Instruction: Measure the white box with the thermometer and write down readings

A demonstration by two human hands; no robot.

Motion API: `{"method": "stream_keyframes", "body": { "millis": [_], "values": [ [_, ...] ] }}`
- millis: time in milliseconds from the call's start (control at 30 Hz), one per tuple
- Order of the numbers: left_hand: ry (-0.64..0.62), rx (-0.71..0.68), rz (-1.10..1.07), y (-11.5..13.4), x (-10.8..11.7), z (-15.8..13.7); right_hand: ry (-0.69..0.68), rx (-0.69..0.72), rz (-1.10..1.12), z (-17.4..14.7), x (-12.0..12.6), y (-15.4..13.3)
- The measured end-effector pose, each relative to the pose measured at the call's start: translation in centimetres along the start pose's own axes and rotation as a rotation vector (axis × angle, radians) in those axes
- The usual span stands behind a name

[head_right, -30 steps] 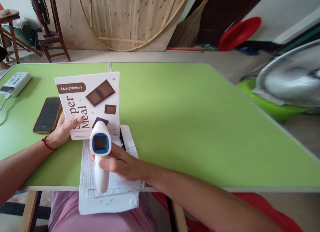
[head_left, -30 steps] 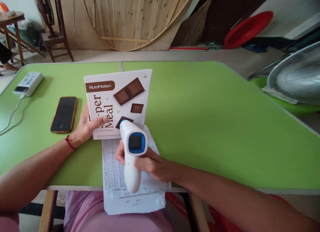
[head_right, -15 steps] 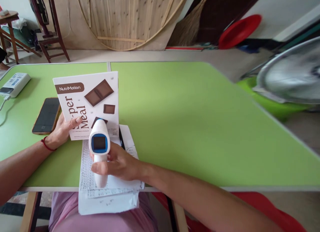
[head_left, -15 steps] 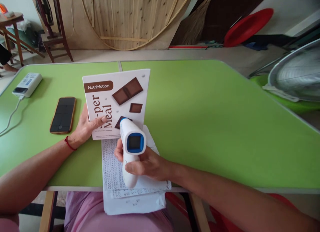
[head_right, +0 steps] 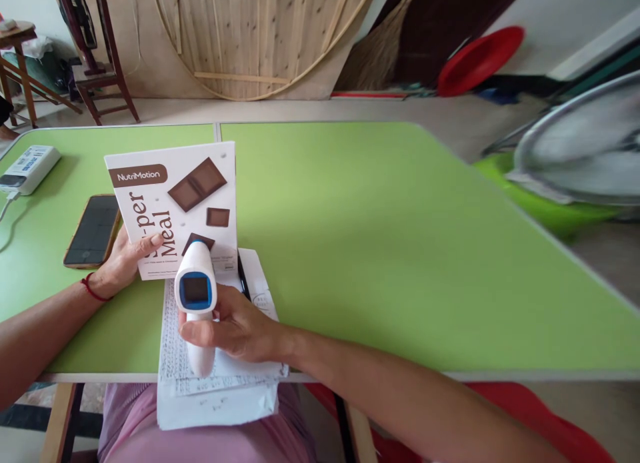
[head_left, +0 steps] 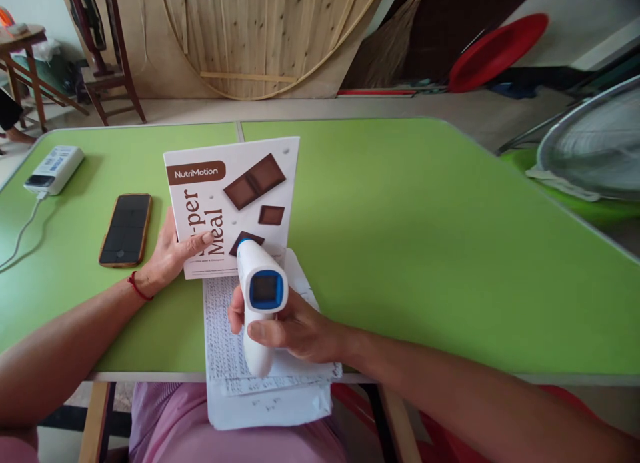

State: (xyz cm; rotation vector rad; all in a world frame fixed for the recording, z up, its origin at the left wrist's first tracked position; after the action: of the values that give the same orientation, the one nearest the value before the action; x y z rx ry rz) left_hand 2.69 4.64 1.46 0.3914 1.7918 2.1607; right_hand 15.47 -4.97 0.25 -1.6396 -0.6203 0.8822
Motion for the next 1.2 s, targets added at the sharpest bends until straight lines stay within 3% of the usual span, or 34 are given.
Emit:
{"method": "stream_keyframes", "body": {
  "millis": [800,1067,1200],
  "values": [
    [-0.018,-0.013,0.017,0.7,-0.2,0.1,0.037,0.026,-0.022,0.1,0.4,-0.1],
    [-0.228,0.026,0.097,2.1,-0.7,1.1,0.006,0.019,-0.022,0.1,0.3,-0.1],
    [-0.378,0.096,0.168,2.9,-1.4,1.3,-0.013,-0.01,-0.154,-1.0,0.6,-0.9]
  ]
}}
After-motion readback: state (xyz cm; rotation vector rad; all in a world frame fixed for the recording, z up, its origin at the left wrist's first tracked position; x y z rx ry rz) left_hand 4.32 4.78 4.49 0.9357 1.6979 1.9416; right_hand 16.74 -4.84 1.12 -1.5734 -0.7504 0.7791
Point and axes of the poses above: each hand's wrist, its own z-axis towards the middle knuckle, its own x-axis out of the back of the hand, y = z × x, the point moved 9 cm from there along z, towards the middle knuckle, and after that the axes turned 10 degrees about -y, right-handed, at the moved point
